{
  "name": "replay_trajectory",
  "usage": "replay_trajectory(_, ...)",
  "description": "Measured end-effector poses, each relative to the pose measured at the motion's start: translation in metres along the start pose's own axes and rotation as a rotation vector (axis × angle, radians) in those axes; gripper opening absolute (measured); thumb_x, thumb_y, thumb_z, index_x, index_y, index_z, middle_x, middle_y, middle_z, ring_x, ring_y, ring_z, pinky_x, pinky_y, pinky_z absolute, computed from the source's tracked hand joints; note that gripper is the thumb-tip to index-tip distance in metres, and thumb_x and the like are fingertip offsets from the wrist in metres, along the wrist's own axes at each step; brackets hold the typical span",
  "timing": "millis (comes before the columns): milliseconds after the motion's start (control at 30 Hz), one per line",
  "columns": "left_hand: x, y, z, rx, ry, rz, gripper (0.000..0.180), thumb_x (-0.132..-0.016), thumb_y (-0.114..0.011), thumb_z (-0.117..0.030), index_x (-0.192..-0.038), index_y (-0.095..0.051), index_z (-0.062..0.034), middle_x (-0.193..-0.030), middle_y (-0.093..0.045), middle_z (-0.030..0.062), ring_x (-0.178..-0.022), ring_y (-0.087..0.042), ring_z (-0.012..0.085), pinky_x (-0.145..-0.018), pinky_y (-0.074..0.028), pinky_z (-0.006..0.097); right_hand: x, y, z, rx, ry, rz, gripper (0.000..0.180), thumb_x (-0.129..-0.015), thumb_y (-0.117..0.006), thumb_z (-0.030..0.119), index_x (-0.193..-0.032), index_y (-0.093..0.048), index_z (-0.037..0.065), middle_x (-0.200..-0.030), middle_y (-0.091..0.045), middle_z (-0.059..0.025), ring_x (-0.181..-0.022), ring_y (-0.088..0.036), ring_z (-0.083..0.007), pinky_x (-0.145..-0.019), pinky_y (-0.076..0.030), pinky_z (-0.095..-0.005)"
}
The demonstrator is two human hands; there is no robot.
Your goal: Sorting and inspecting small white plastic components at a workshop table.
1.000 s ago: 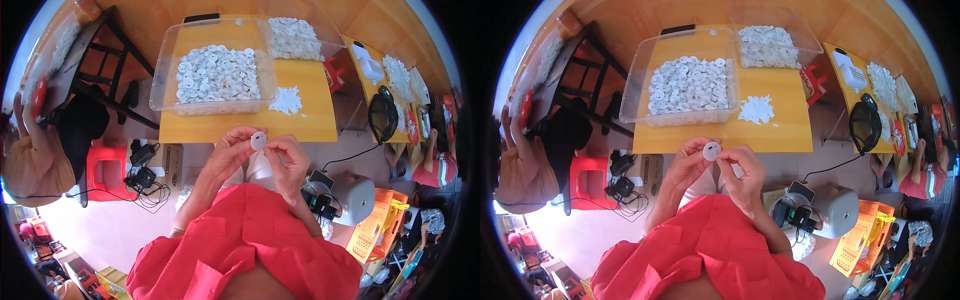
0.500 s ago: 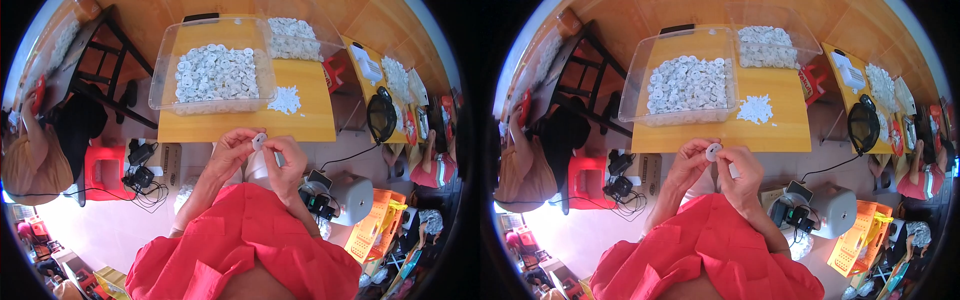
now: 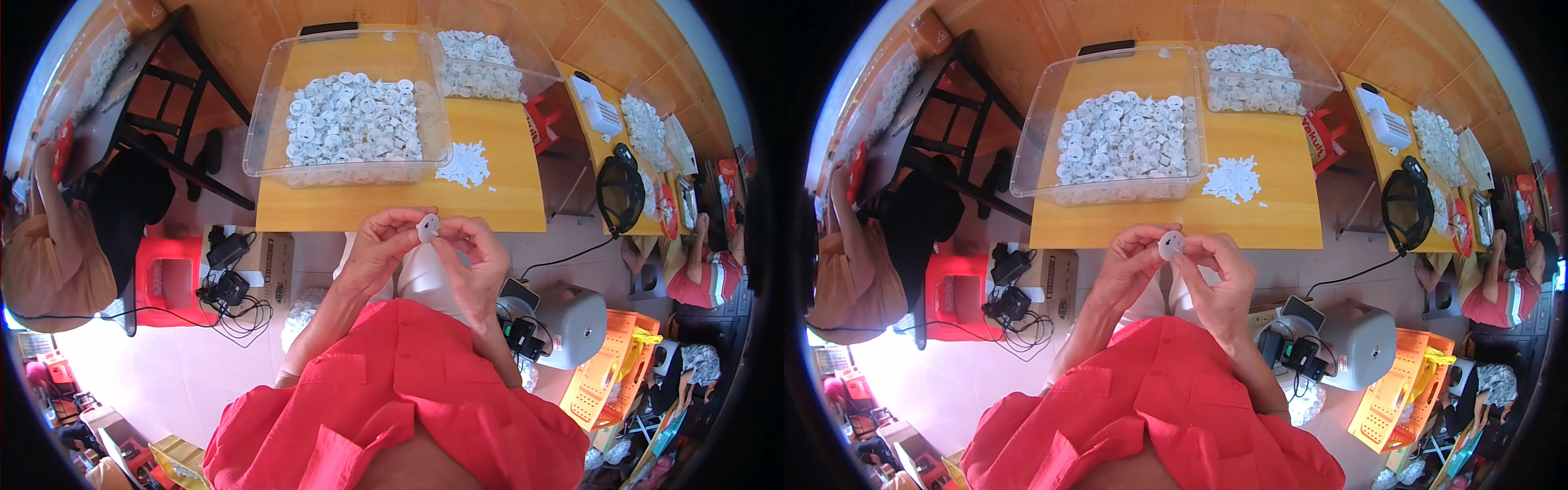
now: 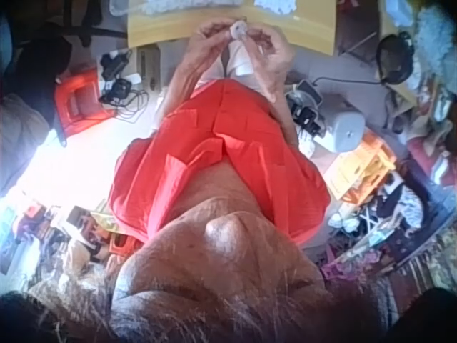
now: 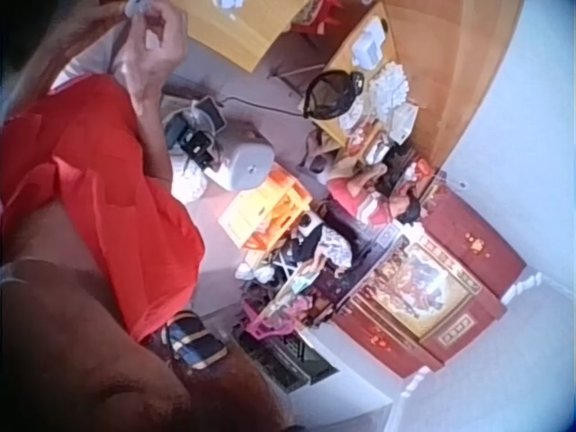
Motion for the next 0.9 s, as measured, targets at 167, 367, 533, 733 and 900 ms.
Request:
replay_trajectory(167,0.0012,-0.0016,0.0002,-0.007,0.000,-0.004,0.023,-0.080,-0.060,0.002,-0.102,-0.060,-0.0011,-0.113,-0.057,0.0132,-0.101,-0.056,0.0165,-0.090,-0.045,0.031,0.0017,0.0050,0.0017,0.122,0.093,0.043,0.012,-0.074,-0.062,-0.005,-0.085,-0.057,-0.003,-0.075,-0.057,-0.0091,-0.066,-0.059,-0.0152,-0.060,-0.047,-0.0230)
replay_trajectory(367,0.0027,-0.0044,0.0015,-0.028,-0.025,-0.022,0.023,-0.079,-0.060,0.003,-0.102,-0.060,-0.0011,-0.112,-0.058,0.0125,-0.100,-0.057,0.0158,-0.089,-0.046,0.029,0.0020,0.0019,0.0050,0.269,0.168,0.039,0.010,-0.072,-0.060,-0.007,-0.077,-0.053,-0.002,-0.072,-0.055,-0.0099,-0.060,-0.056,-0.0186,-0.056,-0.046,-0.0253)
replay_trajectory(533,0.0034,-0.0039,0.0033,-0.011,-0.034,-0.039,0.023,-0.079,-0.060,0.003,-0.102,-0.060,-0.0010,-0.111,-0.058,0.0119,-0.100,-0.057,0.0155,-0.088,-0.046,0.028,0.0025,0.0004,0.0035,0.271,0.207,0.032,0.011,-0.072,-0.060,-0.008,-0.079,-0.052,-0.002,-0.071,-0.054,-0.0102,-0.060,-0.056,-0.0197,-0.055,-0.046,-0.0266)
replay_trajectory(733,0.0037,-0.0042,0.0048,-0.011,-0.041,-0.040,0.023,-0.080,-0.058,0.004,-0.102,-0.060,-0.0008,-0.111,-0.058,0.0118,-0.100,-0.056,0.0154,-0.088,-0.046,0.028,0.0024,0.0009,0.0003,0.287,0.210,0.030,0.011,-0.073,-0.059,-0.007,-0.079,-0.052,-0.002,-0.072,-0.054,-0.0104,-0.061,-0.057,-0.0206,-0.056,-0.047,-0.0274)
replay_trajectory(900,0.0046,-0.0039,0.0053,-0.006,-0.054,-0.049,0.023,-0.080,-0.058,0.005,-0.102,-0.060,-0.0010,-0.111,-0.058,0.0119,-0.100,-0.056,0.0153,-0.089,-0.046,0.028,0.0051,-0.0012,0.0007,0.292,0.208,0.030,0.011,-0.073,-0.058,-0.007,-0.080,-0.052,-0.001,-0.073,-0.054,-0.0104,-0.062,-0.057,-0.0211,-0.057,-0.047,-0.0278)
Point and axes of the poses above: each hand's wrist, its own x-axis away from the middle knuckle, its own y-axis out of the back of the hand, z = x × y, the point moved 4 cm from there along -x, towards the middle knuckle
